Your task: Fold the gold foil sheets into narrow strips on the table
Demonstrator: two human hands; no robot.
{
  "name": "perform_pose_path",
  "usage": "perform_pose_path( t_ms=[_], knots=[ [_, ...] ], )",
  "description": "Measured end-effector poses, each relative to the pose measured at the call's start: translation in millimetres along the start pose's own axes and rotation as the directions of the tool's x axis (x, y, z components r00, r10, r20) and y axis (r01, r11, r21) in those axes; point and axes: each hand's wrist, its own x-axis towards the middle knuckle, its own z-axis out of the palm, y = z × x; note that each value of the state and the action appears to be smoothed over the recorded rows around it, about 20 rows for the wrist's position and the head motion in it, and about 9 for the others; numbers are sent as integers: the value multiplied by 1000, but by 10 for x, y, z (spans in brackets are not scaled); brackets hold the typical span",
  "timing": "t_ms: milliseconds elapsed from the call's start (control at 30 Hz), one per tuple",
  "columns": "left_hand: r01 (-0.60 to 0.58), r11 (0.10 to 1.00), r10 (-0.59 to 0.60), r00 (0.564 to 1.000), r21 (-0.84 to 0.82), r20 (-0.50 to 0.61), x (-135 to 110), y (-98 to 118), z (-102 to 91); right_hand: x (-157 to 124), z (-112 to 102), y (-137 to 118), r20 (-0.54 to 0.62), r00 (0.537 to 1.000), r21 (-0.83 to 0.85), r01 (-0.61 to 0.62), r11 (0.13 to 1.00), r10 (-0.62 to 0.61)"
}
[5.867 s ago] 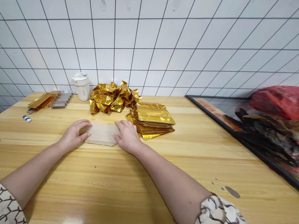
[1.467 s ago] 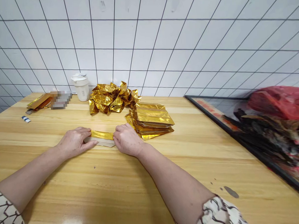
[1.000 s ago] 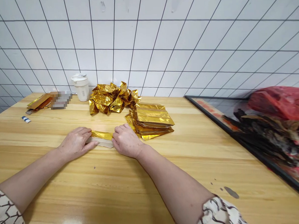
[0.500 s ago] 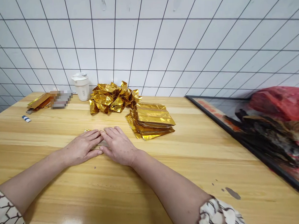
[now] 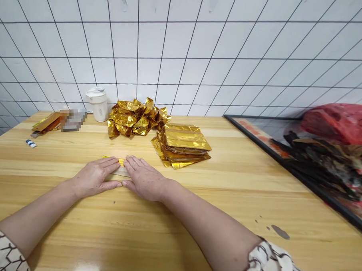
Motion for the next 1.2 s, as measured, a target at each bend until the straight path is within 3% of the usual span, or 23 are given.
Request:
perform_pose_path(
  t_ms=[333,767,1200],
  knots=[
    [80,994,-73,993,75,-97,-19,-91,-18,-77,-136,18,2,1000,-106,-26,994,26],
    [97,987,-89,994,130,-68,-13,-116,-87,-125,-379,-69,60,991,-318,-91,944,116],
    [125,983,-117,991,134,-65,-24,-134,-91,-79,-329,25,54,997,-453,-19,892,49]
  ],
)
